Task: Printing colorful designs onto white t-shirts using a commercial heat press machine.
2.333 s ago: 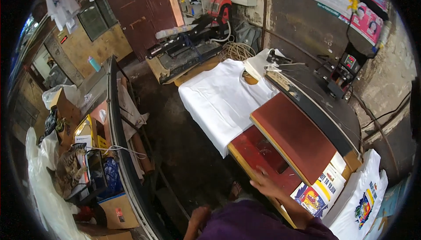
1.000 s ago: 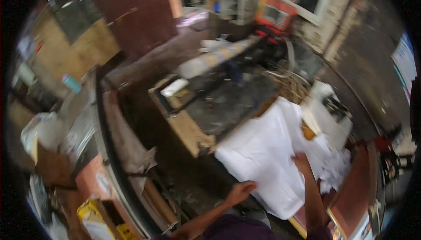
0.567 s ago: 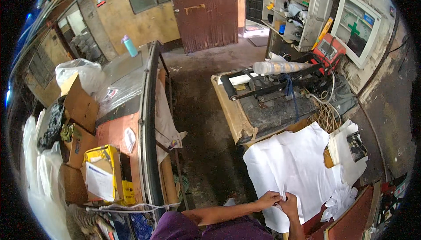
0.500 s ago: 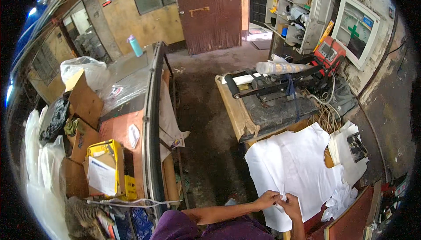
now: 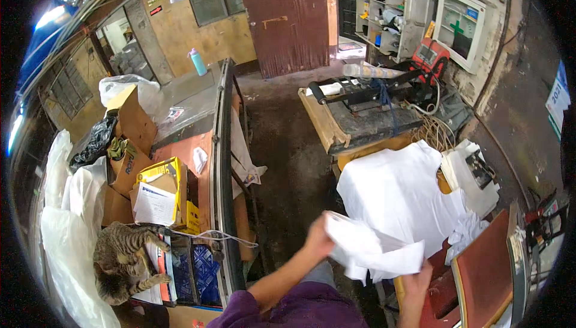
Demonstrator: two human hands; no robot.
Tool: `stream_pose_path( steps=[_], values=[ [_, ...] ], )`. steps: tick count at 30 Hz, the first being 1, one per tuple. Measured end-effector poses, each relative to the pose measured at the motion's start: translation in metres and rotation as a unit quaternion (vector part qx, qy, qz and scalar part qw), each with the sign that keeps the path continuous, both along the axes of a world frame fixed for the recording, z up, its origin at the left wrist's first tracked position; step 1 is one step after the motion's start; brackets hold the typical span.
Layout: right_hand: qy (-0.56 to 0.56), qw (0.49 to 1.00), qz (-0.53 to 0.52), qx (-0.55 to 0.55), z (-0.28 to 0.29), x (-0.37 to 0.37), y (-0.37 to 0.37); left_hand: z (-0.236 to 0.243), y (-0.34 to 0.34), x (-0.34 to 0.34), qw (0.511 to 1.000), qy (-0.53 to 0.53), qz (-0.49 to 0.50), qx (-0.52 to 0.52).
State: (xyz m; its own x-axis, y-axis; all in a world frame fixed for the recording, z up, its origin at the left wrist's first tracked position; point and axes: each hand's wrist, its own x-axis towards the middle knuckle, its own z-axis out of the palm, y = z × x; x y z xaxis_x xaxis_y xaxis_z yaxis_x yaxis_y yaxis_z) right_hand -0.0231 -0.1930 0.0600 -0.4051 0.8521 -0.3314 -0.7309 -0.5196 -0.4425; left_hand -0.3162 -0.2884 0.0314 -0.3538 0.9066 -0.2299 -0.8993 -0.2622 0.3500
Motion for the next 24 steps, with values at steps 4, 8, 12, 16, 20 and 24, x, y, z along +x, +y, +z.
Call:
stream_pose_path(
  steps=[4,8,12,16,20,24],
  values=[
    [-0.001,0.996,-0.09,-0.017,0.062,0.042,-0.017,-0.014,-0.033,-0.077,0.896,0.407,0.122,-0.131],
    [-0.03,0.973,-0.214,0.083,0.098,0.084,-0.022,-0.116,-0.102,-0.233,0.89,0.383,0.197,-0.15],
    [-0.095,0.933,-0.321,0.136,0.115,0.1,-0.008,-0.148,-0.13,-0.307,0.941,0.135,0.292,-0.101],
    [-0.18,0.875,-0.407,0.188,0.132,0.094,0.013,-0.163,-0.145,-0.35,0.952,0.108,0.279,-0.063],
    [-0.221,0.903,-0.325,0.175,0.147,0.011,0.0,-0.185,-0.141,-0.359,0.886,0.302,0.338,-0.097],
    [-0.352,0.925,-0.046,0.132,0.138,-0.083,-0.04,-0.209,-0.116,-0.353,0.929,0.26,0.252,-0.083]
  ],
)
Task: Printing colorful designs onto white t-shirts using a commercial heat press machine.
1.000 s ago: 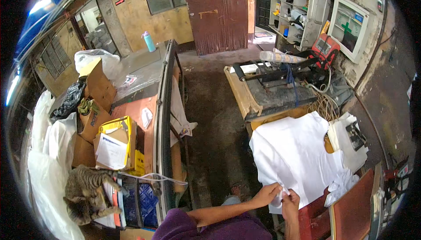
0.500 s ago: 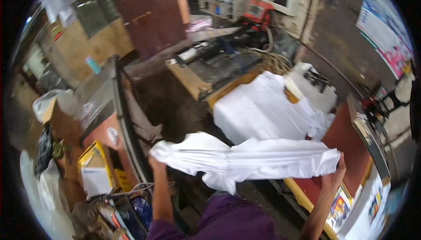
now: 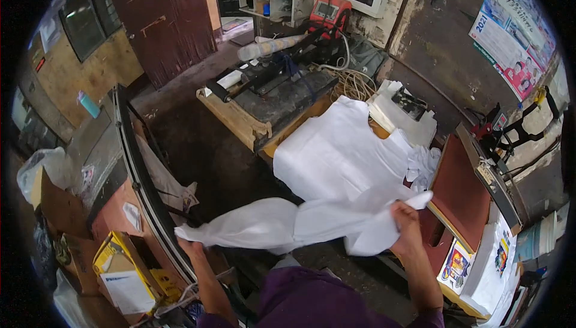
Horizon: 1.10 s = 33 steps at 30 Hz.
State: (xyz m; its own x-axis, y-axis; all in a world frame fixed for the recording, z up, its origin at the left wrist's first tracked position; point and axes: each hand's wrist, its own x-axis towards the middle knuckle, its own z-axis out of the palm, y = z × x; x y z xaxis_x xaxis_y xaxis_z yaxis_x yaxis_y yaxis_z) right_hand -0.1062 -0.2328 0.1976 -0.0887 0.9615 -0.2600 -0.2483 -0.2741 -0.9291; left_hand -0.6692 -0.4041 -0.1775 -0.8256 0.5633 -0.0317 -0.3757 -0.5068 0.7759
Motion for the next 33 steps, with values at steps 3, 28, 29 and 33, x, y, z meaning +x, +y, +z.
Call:
stream_pose_path(
  steps=[3,28,29,33],
  values=[
    [-0.23,0.96,0.158,0.015,0.012,-0.019,0.035,-0.006,0.019,0.018,0.978,-0.188,-0.091,-0.018],
    [-0.152,0.94,0.166,0.258,0.01,-0.101,0.005,0.366,0.182,0.222,0.749,0.333,-0.569,0.068],
    [-0.129,0.944,0.153,0.262,0.016,-0.099,0.002,0.371,0.184,0.227,0.721,0.439,-0.521,0.125],
    [-0.192,0.945,0.099,0.246,0.034,-0.093,-0.009,0.385,0.18,0.259,0.707,0.568,-0.408,0.105]
  ],
)
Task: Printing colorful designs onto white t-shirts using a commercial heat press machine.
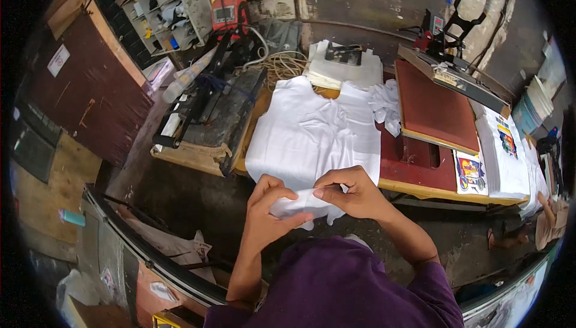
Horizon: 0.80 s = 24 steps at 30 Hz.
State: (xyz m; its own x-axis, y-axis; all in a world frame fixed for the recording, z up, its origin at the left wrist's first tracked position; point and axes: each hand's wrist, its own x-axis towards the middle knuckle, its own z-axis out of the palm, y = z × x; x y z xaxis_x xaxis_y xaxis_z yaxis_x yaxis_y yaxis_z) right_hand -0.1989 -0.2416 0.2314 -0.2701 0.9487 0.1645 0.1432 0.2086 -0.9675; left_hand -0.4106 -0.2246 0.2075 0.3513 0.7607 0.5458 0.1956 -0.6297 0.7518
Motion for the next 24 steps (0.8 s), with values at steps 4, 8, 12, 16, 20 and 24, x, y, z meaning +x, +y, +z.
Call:
stream_pose_path(
  steps=[4,8,12,16,20,24],
  values=[
    [-0.027,0.999,-0.04,0.004,-0.001,0.012,-0.004,-0.015,0.005,0.019,0.998,-0.019,-0.023,-0.047],
    [-0.38,0.827,-0.235,0.341,-0.008,0.029,-0.016,-0.012,0.002,0.041,0.988,-0.032,-0.034,-0.145],
    [0.036,0.98,-0.193,0.042,-0.042,0.043,-0.024,-0.004,-0.019,0.081,0.981,-0.01,-0.116,-0.154],
    [0.177,0.965,-0.177,-0.073,-0.052,0.075,-0.043,-0.016,-0.031,0.112,0.986,-0.069,-0.017,-0.152],
    [0.06,0.989,-0.132,0.005,-0.034,0.117,-0.073,0.002,-0.015,0.16,0.954,-0.132,-0.189,-0.19],
    [-0.01,0.994,-0.08,0.067,-0.027,0.169,-0.106,-0.035,-0.026,0.204,0.809,-0.118,-0.415,-0.4]
  ],
)
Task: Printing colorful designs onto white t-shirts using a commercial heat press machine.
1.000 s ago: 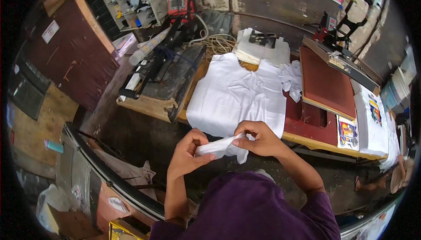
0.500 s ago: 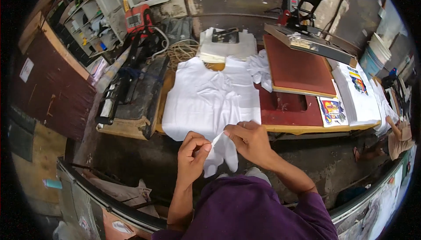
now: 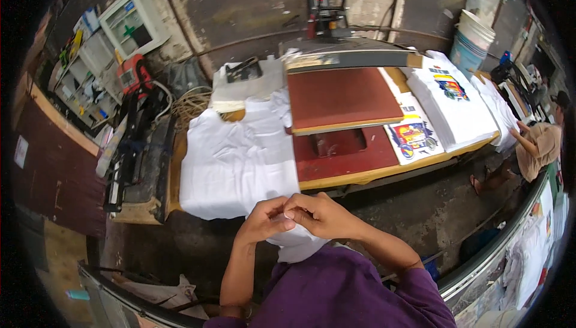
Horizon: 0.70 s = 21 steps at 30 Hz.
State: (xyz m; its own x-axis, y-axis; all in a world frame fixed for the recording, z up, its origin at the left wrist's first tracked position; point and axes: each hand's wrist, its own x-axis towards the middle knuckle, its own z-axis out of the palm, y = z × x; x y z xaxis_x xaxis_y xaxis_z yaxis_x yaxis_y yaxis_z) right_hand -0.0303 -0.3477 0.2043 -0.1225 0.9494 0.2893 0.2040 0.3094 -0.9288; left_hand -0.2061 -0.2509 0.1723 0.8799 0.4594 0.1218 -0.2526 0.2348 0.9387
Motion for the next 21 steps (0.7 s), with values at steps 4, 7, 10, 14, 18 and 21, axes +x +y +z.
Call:
stream_pose_path(
  steps=[4,7,10,14,18,21],
  values=[
    [-0.146,0.984,-0.097,-0.024,0.018,0.063,-0.047,-0.006,-0.014,0.047,0.988,0.117,0.073,0.068],
    [-0.482,0.849,-0.217,0.021,0.0,0.121,-0.078,-0.013,-0.011,0.064,0.987,0.11,0.084,0.088],
    [-0.474,0.817,-0.327,0.032,-0.021,0.193,-0.103,0.013,-0.015,0.082,0.908,0.289,0.042,0.301],
    [-0.338,0.83,-0.437,0.08,-0.014,0.246,-0.133,0.001,-0.005,0.086,0.78,0.372,0.225,0.45],
    [-0.15,0.882,-0.432,0.113,-0.029,0.286,-0.135,0.009,-0.003,0.094,0.779,0.343,0.289,0.438],
    [0.097,0.888,-0.448,-0.031,-0.06,0.311,-0.153,-0.004,0.003,0.09,0.805,0.325,0.273,0.414]
  ],
)
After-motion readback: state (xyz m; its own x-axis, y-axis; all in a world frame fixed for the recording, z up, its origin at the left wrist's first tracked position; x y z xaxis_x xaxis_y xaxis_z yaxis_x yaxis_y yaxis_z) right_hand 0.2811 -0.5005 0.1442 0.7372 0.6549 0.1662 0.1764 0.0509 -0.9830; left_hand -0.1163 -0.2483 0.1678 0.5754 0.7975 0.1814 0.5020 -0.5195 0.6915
